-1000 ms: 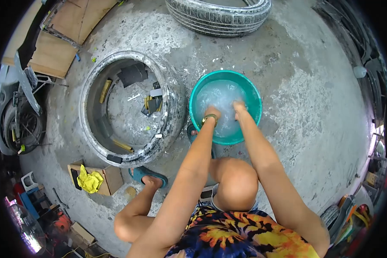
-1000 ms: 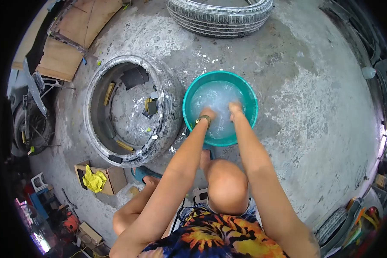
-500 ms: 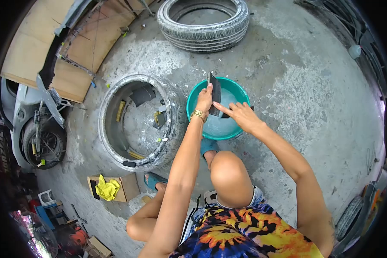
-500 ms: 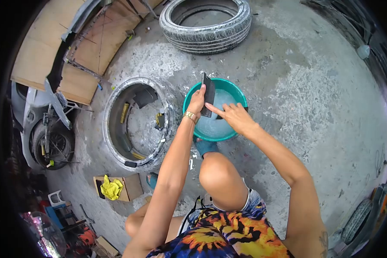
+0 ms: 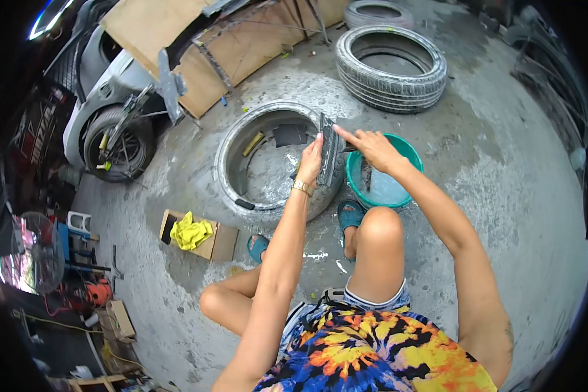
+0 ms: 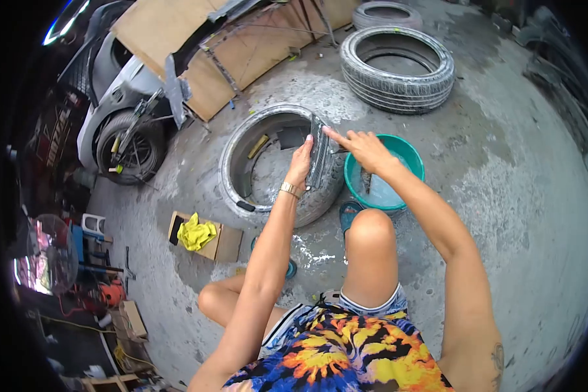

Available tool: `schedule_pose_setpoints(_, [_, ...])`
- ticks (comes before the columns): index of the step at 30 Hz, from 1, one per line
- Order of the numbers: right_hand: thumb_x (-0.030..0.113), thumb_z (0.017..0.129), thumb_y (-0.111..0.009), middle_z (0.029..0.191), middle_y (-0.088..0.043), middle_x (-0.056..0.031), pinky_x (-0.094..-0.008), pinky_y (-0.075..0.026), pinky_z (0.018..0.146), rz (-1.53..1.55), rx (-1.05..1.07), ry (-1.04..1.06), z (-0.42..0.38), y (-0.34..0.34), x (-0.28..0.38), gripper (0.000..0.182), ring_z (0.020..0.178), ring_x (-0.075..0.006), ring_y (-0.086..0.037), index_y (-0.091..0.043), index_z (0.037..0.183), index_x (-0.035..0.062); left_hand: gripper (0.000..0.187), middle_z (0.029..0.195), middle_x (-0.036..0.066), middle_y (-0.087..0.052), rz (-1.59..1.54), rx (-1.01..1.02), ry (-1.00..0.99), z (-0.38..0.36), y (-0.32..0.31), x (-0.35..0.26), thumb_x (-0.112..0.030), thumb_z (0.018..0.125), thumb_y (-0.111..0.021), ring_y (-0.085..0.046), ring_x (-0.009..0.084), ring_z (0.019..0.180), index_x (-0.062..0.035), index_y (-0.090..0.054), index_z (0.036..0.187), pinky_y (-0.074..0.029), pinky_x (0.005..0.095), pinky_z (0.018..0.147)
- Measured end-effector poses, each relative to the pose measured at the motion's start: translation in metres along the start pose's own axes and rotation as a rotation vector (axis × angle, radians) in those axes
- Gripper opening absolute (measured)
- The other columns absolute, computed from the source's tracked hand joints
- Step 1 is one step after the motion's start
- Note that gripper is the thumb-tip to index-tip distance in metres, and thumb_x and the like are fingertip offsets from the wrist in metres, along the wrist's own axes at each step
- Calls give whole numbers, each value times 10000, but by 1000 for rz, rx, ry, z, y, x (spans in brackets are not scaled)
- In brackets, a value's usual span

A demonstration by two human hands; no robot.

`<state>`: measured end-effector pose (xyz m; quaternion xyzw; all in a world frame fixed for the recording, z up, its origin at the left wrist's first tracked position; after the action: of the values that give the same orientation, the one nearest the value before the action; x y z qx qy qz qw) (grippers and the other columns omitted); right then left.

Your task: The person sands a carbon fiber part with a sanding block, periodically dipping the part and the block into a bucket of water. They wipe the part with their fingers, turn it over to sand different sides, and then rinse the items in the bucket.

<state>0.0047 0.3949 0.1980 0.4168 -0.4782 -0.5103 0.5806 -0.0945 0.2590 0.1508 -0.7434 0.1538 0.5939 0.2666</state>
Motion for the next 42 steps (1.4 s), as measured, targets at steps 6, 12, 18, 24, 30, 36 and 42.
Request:
schedule_pose_setpoints(6, [-44,826,-482,988,-571,-142,-451,-480,771,35,75,264,1,14,90,872,906,-317,-605,-149,1499,399,455,832,40,-667,-236,-53,2,-26,47,-21,-467,952,-519,-640,142,691,-32,-645,992,-521,283,590])
schedule_pose_setpoints(12, [-58,788,-539,967,-552,-90,-400,-472,756,99,111,581,-7,2,139,851,888,-262,-583,-260,1476,357,461,746,21,-634,-345,-186,51,-24,110,5,-484,961,-483,-614,139,594,-49,-634,984,-514,274,537])
schedule_pose_setpoints(18, [-43,765,-607,1049,-575,-138,-387,-463,863,692,99,176,25,-69,86,361,1011,-339,-571,-607,1114,50,313,819,5,-654,-482,-285,143,-53,170,77,-362,983,-480,-629,99,650,-90,-633,1011,-520,257,551])
schedule_pose_setpoints(24, [23,857,-649,1051,-566,-26,-245,-437,871,1223,208,-341,-7,-169,78,250,989,-125,-581,-620,1105,8,341,1001,26,-648,-423,-346,302,-111,174,143,-266,940,-589,-644,111,861,-49,-529,1196,-536,268,702])
schedule_pose_setpoints(30, [42,878,-619,1042,-573,-77,-277,-447,848,1097,219,-411,-29,-182,99,221,949,-165,-579,-615,1096,4,622,1336,77,-479,-420,-620,365,-141,179,198,-338,940,-590,-454,149,1222,45,-366,1375,-350,275,1016])
schedule_pose_setpoints(36, [59,888,-608,1110,-583,-136,-312,-510,724,1002,142,-326,-25,-172,122,288,929,-214,-625,-606,1173,17,275,1038,0,-557,-351,-590,307,-146,180,191,-285,995,-512,-491,71,948,-66,-518,1161,-402,243,873])
schedule_pose_setpoints(42, [58,857,-631,1116,-593,-130,-374,-502,799,890,101,-84,22,-189,146,301,970,-286,-603,-626,1158,47,273,1113,-6,-566,-355,-644,284,-143,184,173,-236,982,-541,-492,66,1012,-53,-544,1184,-375,233,931])
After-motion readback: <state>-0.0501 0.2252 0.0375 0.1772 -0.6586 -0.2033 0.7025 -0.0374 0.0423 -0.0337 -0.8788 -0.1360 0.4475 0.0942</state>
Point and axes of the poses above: each hand's wrist, its own z-axis towards the middle knuckle, its own y-axis out of the back of the hand, x = y × z, the point moved 6 cm from there along z, towards the middle knuckle
